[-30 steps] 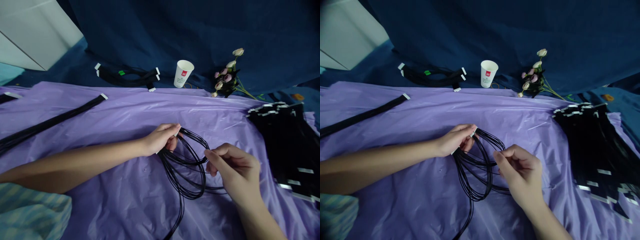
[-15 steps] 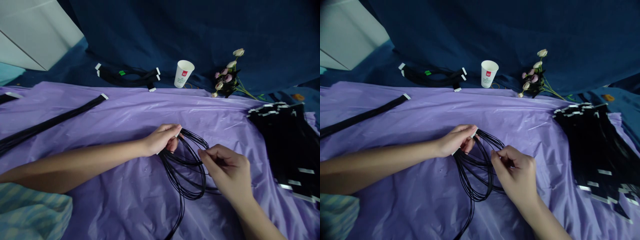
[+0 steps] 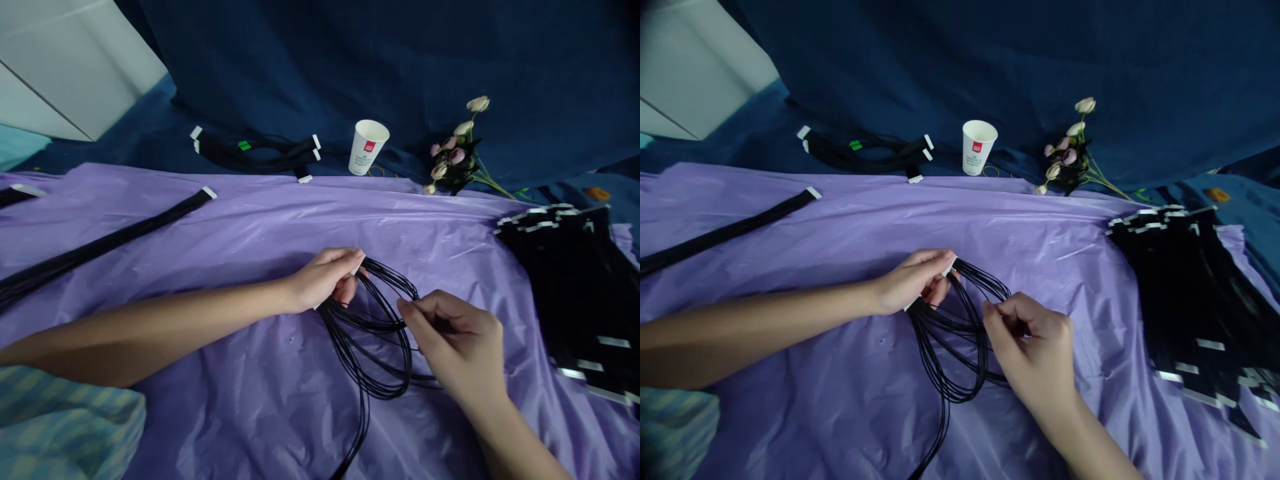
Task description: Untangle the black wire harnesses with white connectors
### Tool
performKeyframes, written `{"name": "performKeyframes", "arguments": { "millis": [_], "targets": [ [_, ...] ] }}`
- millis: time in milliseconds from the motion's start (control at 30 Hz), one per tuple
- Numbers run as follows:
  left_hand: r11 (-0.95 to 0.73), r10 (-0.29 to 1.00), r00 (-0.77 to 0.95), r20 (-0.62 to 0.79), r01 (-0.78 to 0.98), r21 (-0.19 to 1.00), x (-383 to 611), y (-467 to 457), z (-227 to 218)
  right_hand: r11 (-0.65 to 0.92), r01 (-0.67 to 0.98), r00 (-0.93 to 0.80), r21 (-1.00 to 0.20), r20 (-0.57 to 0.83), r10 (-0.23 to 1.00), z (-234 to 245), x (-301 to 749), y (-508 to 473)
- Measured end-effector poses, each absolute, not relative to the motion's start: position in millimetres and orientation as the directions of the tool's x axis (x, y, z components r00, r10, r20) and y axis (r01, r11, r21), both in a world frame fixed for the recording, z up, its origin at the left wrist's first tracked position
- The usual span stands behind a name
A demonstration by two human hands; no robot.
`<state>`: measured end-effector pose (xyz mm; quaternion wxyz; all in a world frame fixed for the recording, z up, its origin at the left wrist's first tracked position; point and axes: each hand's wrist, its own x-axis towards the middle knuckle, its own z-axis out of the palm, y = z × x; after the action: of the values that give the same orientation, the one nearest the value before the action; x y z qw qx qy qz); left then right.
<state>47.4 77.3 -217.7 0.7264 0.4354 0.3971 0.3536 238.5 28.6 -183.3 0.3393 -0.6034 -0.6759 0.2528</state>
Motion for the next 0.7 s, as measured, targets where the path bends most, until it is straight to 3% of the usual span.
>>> {"name": "performKeyframes", "arguments": {
  "millis": [700],
  "targets": [
    [0.358,0.860,0.443,-0.252,-0.172,0.918,47.5,77.3,-217.9,0.142,0.625,-0.084,-0.767,0.115,0.990,-182.2,239.0,27.0]
  ]
}}
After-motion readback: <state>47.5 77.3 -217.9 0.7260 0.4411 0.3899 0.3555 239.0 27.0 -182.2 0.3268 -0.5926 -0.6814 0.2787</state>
